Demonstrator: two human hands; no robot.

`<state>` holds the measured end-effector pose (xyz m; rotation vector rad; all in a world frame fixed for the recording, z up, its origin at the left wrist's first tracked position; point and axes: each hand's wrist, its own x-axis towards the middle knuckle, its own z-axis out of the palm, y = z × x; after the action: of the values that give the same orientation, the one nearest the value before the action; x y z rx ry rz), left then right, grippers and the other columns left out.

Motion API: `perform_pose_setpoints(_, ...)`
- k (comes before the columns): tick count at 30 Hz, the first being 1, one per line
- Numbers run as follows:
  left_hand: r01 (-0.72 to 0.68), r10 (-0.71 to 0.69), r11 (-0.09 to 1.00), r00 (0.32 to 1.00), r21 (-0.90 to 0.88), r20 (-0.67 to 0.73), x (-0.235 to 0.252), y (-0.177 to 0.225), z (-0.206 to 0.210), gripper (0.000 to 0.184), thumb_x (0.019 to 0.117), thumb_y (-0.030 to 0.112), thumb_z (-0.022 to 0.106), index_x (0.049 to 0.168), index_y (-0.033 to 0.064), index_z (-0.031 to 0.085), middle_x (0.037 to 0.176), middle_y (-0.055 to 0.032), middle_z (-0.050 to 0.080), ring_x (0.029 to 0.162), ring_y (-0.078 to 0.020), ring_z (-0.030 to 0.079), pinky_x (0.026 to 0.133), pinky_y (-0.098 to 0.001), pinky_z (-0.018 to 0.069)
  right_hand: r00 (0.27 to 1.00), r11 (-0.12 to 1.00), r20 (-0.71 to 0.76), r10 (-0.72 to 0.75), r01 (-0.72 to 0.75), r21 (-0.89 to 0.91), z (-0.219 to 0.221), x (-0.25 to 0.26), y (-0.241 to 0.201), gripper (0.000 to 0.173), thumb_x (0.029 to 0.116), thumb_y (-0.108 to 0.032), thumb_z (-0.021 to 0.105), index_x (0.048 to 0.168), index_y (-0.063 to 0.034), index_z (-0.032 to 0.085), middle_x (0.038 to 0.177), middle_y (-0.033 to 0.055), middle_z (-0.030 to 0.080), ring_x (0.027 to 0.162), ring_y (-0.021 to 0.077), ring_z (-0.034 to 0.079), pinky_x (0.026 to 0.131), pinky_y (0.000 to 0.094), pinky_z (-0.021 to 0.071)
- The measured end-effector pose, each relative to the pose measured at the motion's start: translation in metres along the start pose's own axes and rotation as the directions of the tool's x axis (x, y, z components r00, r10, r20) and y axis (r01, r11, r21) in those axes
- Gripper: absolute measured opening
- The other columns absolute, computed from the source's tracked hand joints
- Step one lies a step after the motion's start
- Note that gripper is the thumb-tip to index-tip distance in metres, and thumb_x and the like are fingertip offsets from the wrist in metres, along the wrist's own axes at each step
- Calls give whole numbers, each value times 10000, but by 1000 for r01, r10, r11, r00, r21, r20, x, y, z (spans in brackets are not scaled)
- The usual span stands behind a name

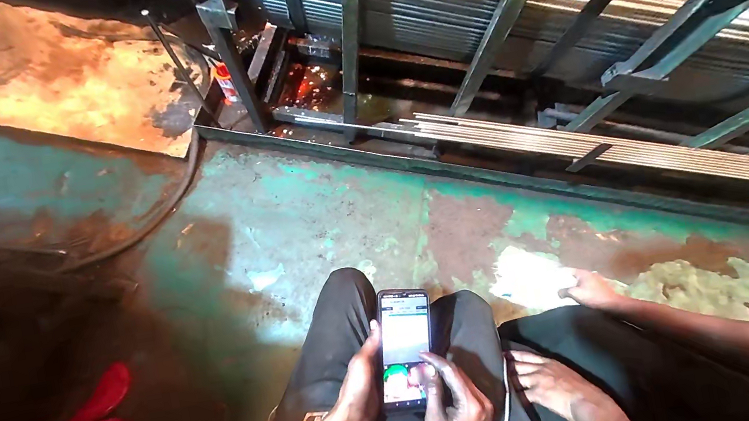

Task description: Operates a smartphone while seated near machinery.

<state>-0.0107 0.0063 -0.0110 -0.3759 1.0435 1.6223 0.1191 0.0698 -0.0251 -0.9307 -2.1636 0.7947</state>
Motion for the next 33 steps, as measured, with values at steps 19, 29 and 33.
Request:
perform_pose_setpoints(19,-32,31,996,999,-82,-9,3,2,0,570,1111,451,253,1234,25,612,1008,-160,730,925,-248,731,813,-410,617,990,996,114,-87,90,-22,5,-7,4,234,860,-226,612,916,-136,821,767,-14,702,636,34,641,565,218,549)
perform_pose_setpoints(29,-16,16,1000,999,-9,37,1,1,-1,587,1117,446,220,1267,25,601,1036,-160,732,959,-251,730,849,-417,614,1000,1000,11,4,-4,18,3,-2,2,275,931,-202,584,1032,-52,791,903,35,753,791,46,705,716,205,590)
perform_pose_setpoints(33,-14,14,1000,999,6,42,-2,2,1,588,1117,441,222,1253,20,610,1031,-157,735,961,-248,731,854,-414,613,998,998,17,67,-67,0,3,0,1,317,914,-175,576,1116,-23,766,962,59,766,771,45,704,703,224,591)
